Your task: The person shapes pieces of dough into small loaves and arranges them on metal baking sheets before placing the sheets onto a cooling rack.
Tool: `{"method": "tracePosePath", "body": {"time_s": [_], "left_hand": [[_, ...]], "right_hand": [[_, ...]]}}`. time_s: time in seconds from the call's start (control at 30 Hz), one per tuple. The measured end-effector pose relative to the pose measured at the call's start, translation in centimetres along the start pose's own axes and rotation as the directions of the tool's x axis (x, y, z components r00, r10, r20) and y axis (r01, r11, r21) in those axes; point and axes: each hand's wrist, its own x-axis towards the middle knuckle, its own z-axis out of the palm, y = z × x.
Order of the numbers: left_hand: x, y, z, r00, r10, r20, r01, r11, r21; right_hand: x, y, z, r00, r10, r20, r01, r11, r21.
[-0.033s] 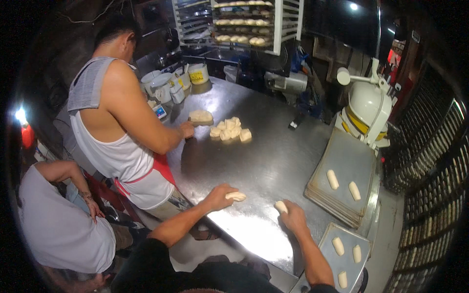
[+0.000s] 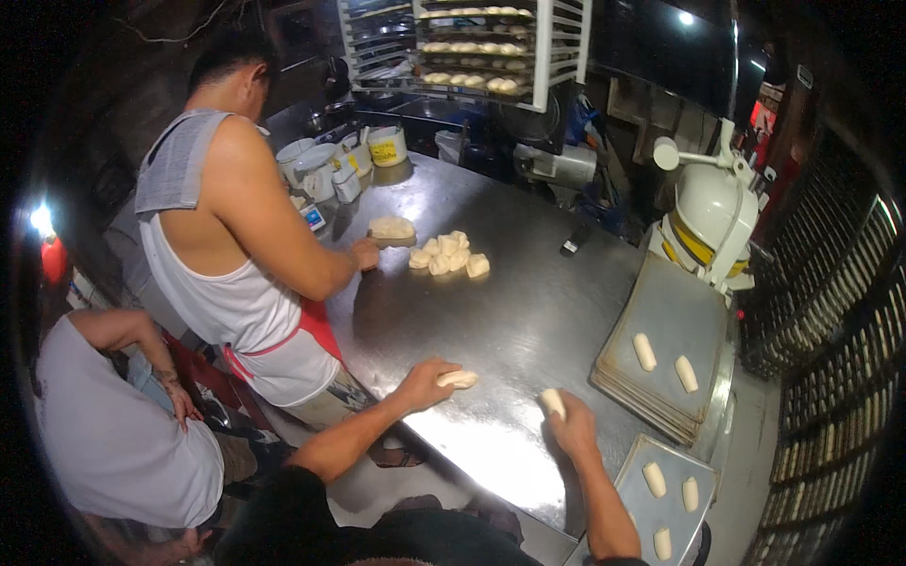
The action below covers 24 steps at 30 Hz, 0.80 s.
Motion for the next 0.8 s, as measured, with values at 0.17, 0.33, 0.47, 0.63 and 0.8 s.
{"method": "tracePosePath", "body": {"time_s": [0.17,0.33,0.47,0.63,0.8], "left_hand": [[-0.3,-2.9,0.9,0.991,-0.085,0.103,0.07,0.987,0.147],[5.2,-1.2,2.1,0.89,0.439,0.121,-0.442,0.767,0.465],[7.2,-3.3,4.6,0.812,0.578,0.086,-0.534,0.675,0.509],[6.9,-2.7,4.4,0.912,0.336,0.236,-0.396,0.871,0.29],[6.9,-4.1,7.3,0.849,0.489,0.2,-0.525,0.738,0.424]], "right_hand": [[-5.1,4.1,1.1,0.997,0.034,-0.064,-0.048,0.97,-0.238],[3.1,-0.5,2.9,0.984,-0.166,-0.062,0.136,0.932,-0.336],[5.6,1.1,5.6,0.988,-0.132,-0.076,0.106,0.954,-0.28],[4.7,-1.4,4.6,0.987,0.017,0.158,0.008,0.989,-0.151],[1.0,2.4,4.9,0.982,-0.181,0.052,0.186,0.882,-0.433]]}}
